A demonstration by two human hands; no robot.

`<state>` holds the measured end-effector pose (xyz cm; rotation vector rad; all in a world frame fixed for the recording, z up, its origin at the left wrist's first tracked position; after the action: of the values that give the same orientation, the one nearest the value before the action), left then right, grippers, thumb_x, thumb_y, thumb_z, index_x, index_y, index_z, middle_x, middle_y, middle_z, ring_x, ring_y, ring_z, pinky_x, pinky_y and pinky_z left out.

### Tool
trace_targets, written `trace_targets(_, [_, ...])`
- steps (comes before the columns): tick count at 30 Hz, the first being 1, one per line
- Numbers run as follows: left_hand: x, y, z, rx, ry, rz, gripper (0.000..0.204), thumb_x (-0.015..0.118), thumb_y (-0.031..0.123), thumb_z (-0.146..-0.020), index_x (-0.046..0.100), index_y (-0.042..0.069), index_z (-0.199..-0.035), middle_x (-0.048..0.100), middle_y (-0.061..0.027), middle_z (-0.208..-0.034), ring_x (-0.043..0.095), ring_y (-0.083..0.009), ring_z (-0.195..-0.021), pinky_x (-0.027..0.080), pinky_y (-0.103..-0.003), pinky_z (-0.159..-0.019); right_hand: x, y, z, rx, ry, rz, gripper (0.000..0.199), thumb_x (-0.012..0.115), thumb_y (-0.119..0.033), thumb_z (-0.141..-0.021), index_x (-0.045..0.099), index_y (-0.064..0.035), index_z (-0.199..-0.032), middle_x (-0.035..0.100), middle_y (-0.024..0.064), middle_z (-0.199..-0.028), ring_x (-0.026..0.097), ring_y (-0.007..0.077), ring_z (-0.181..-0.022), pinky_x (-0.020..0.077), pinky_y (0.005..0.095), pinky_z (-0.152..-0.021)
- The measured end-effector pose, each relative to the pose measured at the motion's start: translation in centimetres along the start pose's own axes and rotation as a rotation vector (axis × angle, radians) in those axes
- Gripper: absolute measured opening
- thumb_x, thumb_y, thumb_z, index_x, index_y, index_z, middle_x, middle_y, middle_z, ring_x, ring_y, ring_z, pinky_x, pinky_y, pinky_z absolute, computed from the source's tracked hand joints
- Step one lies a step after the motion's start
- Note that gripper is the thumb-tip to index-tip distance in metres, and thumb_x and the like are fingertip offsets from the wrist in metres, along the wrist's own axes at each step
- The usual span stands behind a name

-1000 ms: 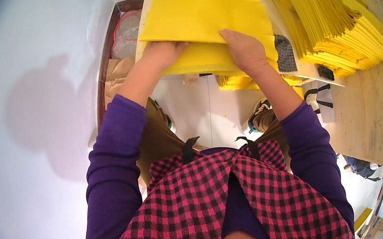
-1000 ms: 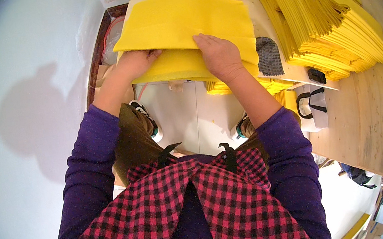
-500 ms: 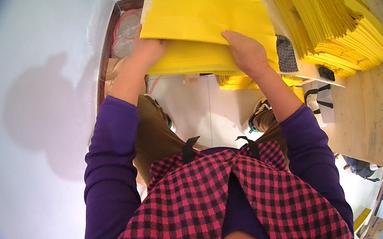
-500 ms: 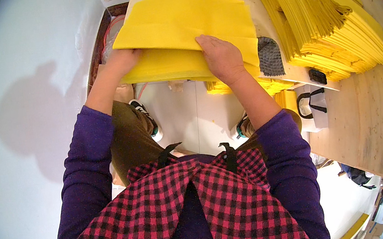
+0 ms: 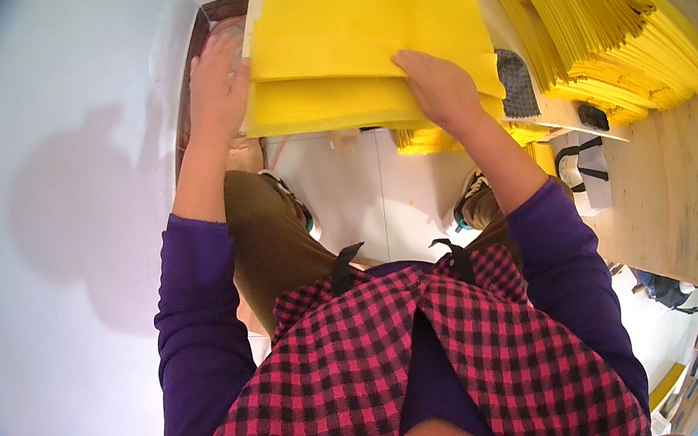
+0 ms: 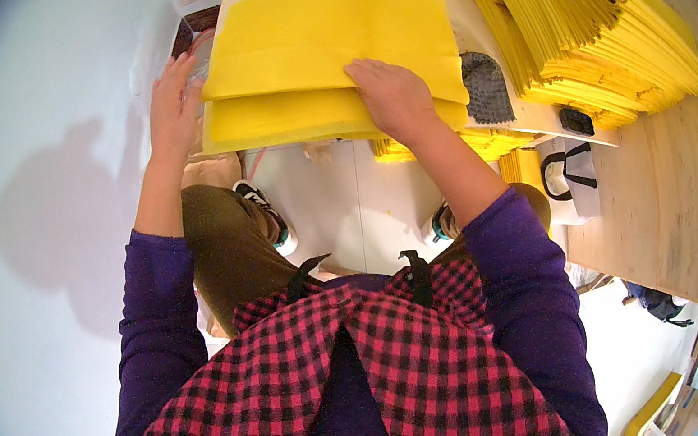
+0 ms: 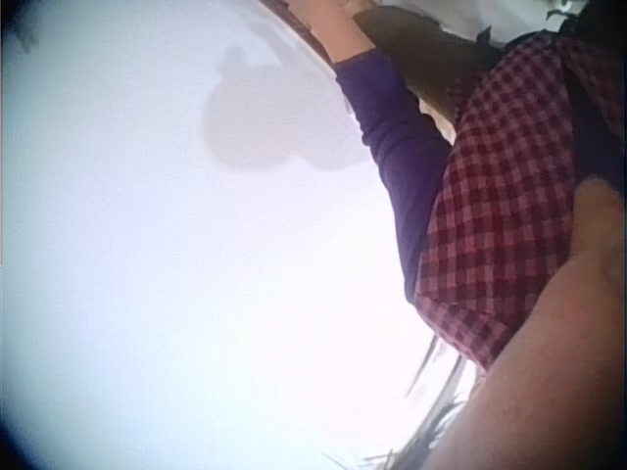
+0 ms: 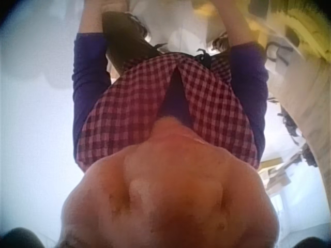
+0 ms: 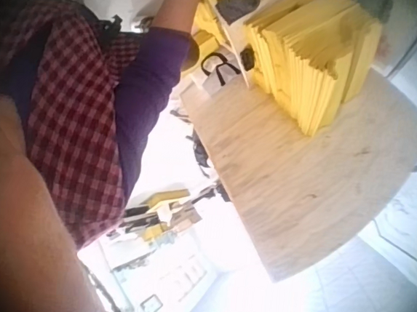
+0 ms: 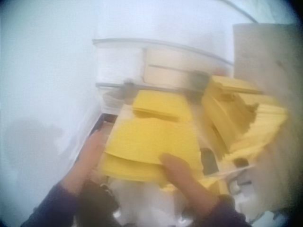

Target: The person folds multiple yellow foam sheets in half by hand and stacks them on a table. The person repeatedly picks up sheets, folds them, and places them into a growing pile.

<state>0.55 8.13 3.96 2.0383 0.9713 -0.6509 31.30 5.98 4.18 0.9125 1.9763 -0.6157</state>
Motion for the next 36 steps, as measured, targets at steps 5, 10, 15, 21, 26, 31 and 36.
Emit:
trace_targets(5, [1.3, 8.4, -0.8, 0.34, -0.202, 0.049, 0.045, 0.058, 0.025, -0.087, 0.052, 0.008, -0.128, 0.051, -0.0137, -0.133, 0.039, -0.0305, -0.131, 0.026, -0.047, -0.11, -0.2, 0.2, -0.3, 0.026, -0.008, -0.02, 0.024, 0.056, -0.012, -0.083, 0.061, -0.0092, -0.106, 0.066, 0.0104, -0.108, 0.063, 0.0274, -0.098, 0.0515, 0.0389, -0.081])
trace_targets(10, [4.2, 12.9, -1.9, 0.435, -0.258, -0.086, 0.047, 0.058, 0.017, -0.084, 0.05, 0.01, -0.129, 0.052, -0.011, -0.132, 0.042, -0.0266, -0.129, 0.03, -0.045, -0.109, -1.5, 0.7, -1.2, -0.023, 0.015, -0.062, 0.023, 0.055, -0.011, -0.083, 0.061, -0.0109, -0.106, 0.066, 0.0097, -0.106, 0.064, 0.0279, -0.096, 0.0513, 0.0387, -0.079])
trace_targets(15, [6.3, 14.1, -3.2, 0.419, -0.314, -0.209, 0.039, 0.052, 0.007, -0.082, 0.056, 0.009, -0.12, 0.06, -0.0099, -0.119, 0.054, -0.0275, -0.113, 0.043, -0.041, -0.095, -2.4, 1.0, -1.8, -0.013, -0.031, -0.049, 0.028, 0.059, -0.007, -0.082, 0.061, -0.0093, -0.11, 0.065, 0.0105, -0.109, 0.062, 0.028, -0.098, 0.05, 0.038, -0.083])
trace_targets(21, [7.1, 13.3, -3.1, 0.237, -0.404, -0.08, 0.036, 0.05, 0.004, -0.083, 0.059, 0.01, -0.117, 0.063, -0.0127, -0.111, 0.06, -0.0311, -0.102, 0.048, -0.041, -0.085, -5.8, 0.5, 1.7, 0.048, 0.199, -0.03, 0.027, 0.057, -0.016, -0.087, 0.059, -0.0057, -0.112, 0.064, 0.0117, -0.108, 0.062, 0.0265, -0.101, 0.0478, 0.0376, -0.089])
trace_targets(26, [7.1, 12.8, -2.7, 0.139, -0.393, -0.012, 0.035, 0.049, 0.004, -0.084, 0.059, 0.01, -0.116, 0.063, -0.0131, -0.111, 0.059, -0.0306, -0.104, 0.048, -0.04, -0.087, -5.7, 2.7, 9.1, 0.824, 0.277, -0.936, 0.037, 0.054, -0.029, -0.094, 0.054, -0.0009, -0.118, 0.062, 0.0154, -0.111, 0.058, 0.0275, -0.108, 0.0479, 0.0365, -0.091])
trace_targets(31, [6.8, 13.5, -1.7, 0.261, -0.276, -0.011, 0.033, 0.047, 0.004, -0.082, 0.06, 0.008, -0.112, 0.064, -0.0099, -0.111, 0.06, -0.0297, -0.103, 0.049, -0.04, -0.085, -4.6, 5.5, 9.9, 1.181, 0.298, -1.707, 0.054, 0.046, -0.036, -0.098, 0.042, 0.0089, -0.127, 0.053, 0.0241, -0.122, 0.054, 0.0313, -0.114, 0.0457, 0.0388, -0.097])
trace_targets(36, [8.0, 13.2, -0.4, 0.26, -0.327, -0.059, 0.035, 0.047, 0.003, -0.082, 0.059, 0.007, -0.115, 0.061, -0.0094, -0.121, 0.054, -0.0276, -0.116, 0.045, -0.04, -0.095, -3.3, 8.5, 8.3, 1.167, 0.304, -1.833, 0.047, 0.045, -0.032, -0.099, 0.047, 0.008, -0.122, 0.056, 0.0195, -0.119, 0.058, 0.0293, -0.109, 0.0493, 0.0393, -0.094])
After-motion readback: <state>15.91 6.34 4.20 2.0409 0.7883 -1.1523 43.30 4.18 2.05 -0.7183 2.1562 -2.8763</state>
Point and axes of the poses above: each hand's wrist, its own z-axis away from the middle knuckle, its own x-axis out of the palm, y = z × x, the point moved 5 cm from there along -z, towards the middle knuckle
